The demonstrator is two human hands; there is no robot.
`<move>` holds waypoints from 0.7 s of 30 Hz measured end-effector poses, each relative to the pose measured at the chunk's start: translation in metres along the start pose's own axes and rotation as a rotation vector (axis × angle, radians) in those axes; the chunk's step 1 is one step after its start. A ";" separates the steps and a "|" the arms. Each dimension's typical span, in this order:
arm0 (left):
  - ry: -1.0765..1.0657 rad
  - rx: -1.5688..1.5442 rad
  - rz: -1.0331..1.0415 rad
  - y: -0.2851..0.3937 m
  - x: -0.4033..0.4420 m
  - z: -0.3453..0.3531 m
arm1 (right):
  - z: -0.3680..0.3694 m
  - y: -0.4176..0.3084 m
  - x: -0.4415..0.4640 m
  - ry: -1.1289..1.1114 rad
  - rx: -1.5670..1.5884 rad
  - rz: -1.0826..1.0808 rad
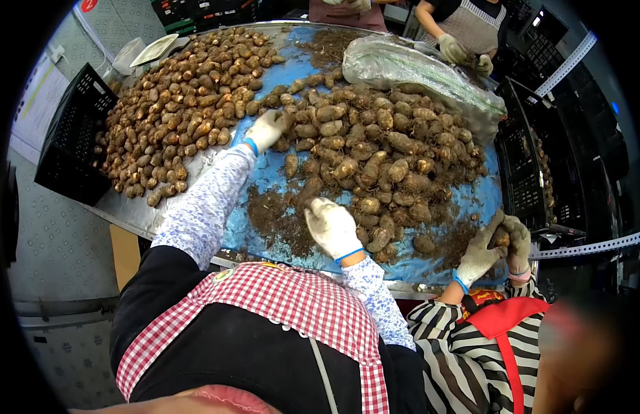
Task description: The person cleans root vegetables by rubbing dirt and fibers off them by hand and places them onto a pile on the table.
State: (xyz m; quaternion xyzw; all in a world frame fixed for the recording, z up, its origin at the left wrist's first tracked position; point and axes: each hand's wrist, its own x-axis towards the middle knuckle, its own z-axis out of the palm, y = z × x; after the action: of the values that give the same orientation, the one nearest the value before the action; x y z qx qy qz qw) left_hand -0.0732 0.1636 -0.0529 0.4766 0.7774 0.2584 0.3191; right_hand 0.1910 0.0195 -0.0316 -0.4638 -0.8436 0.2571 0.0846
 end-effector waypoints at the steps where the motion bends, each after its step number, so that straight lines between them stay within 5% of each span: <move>1: -0.002 -0.241 -0.025 -0.027 0.023 0.006 | 0.009 0.010 -0.002 0.265 0.057 -0.103; 2: -0.178 -0.830 -0.049 -0.032 0.019 0.005 | 0.013 0.017 0.006 0.131 0.154 0.125; 4: -0.217 -0.924 -0.128 -0.020 -0.026 -0.011 | 0.017 0.022 0.009 0.414 0.518 0.072; 6: -0.261 -0.154 0.670 -0.007 -0.079 -0.028 | 0.006 0.013 0.015 0.574 0.556 -0.136; 7: -0.086 0.179 1.080 -0.011 -0.094 -0.029 | 0.011 0.013 0.022 0.596 0.705 -0.188; 9: -0.182 0.002 0.996 -0.024 -0.118 -0.010 | -0.009 -0.004 0.025 0.660 0.248 -0.265; 12: -0.555 -0.456 0.459 -0.017 -0.155 -0.006 | -0.008 -0.019 0.028 0.617 0.058 -0.328; 13: -0.731 -0.830 0.090 -0.023 -0.152 0.005 | -0.015 -0.029 0.023 0.375 0.071 -0.152; 14: -0.882 -1.187 -0.309 -0.024 -0.151 0.013 | -0.018 -0.034 0.018 0.424 -0.004 -0.244; 15: -0.666 -1.151 -0.469 -0.001 -0.178 0.018 | -0.020 -0.038 0.014 0.475 -0.077 -0.336; 18: -0.542 -0.908 -0.226 -0.009 -0.187 0.030 | -0.017 -0.033 0.008 0.665 -0.061 -0.435; 20: -0.055 -0.482 0.162 0.000 -0.191 0.050 | -0.005 -0.022 0.007 0.607 -0.089 -0.204; 21: 0.078 -0.337 0.401 -0.017 -0.182 0.064 | -0.017 -0.035 0.007 0.321 -0.006 0.153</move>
State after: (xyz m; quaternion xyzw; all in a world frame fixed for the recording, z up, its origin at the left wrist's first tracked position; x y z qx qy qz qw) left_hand 0.0266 -0.0018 -0.0617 0.5509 0.6250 0.4608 0.3060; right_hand 0.1676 0.0153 0.0000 -0.5619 -0.7823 0.1828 0.1969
